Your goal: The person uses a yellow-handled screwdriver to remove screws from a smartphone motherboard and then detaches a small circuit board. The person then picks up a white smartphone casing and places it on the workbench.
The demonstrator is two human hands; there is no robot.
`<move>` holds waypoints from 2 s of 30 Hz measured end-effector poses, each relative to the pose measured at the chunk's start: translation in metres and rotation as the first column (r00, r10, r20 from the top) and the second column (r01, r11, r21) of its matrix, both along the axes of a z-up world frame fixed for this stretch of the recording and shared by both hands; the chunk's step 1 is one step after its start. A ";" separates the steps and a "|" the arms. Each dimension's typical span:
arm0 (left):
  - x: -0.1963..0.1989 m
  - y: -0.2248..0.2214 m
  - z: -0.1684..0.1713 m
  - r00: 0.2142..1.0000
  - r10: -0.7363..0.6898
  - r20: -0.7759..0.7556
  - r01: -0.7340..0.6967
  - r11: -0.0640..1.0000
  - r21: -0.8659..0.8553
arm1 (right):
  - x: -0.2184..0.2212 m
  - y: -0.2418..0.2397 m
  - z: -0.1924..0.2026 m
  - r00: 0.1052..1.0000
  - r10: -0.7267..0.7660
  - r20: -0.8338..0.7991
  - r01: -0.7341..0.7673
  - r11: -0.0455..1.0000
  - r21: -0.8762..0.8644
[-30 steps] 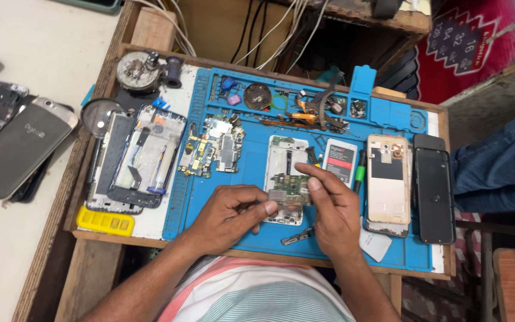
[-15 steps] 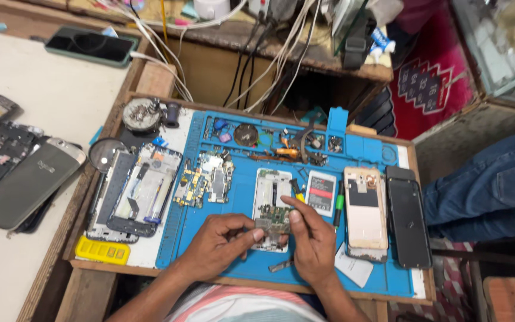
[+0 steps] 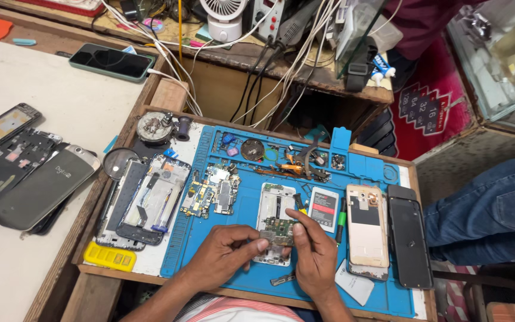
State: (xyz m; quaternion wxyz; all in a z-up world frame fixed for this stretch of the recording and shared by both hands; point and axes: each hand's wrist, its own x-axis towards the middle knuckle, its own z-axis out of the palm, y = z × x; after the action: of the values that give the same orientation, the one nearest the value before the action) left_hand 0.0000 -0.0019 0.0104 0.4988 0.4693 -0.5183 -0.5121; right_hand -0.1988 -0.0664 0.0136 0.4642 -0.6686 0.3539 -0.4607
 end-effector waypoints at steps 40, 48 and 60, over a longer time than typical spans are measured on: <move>0.012 -0.005 -0.024 0.943 0.071 -0.325 -0.061 0.997 0.040 | 0.007 0.000 -0.008 0.970 0.019 -0.244 -0.050 0.991 -0.122; 0.013 -0.003 -0.025 0.955 0.043 -0.295 -0.046 0.999 0.000 | 0.007 0.004 -0.006 0.977 0.017 -0.214 -0.064 0.975 -0.211; 0.014 -0.003 -0.021 0.974 0.038 -0.224 -0.035 0.999 0.018 | 0.003 0.000 -0.009 0.989 -0.013 -0.151 -0.014 0.984 -0.179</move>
State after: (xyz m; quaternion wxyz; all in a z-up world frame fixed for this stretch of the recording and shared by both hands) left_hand 0.0138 -0.0053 -0.0104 0.5601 0.4214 -0.4467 -0.5561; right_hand -0.1956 -0.0669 0.0048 0.3739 -0.7409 0.3447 -0.4387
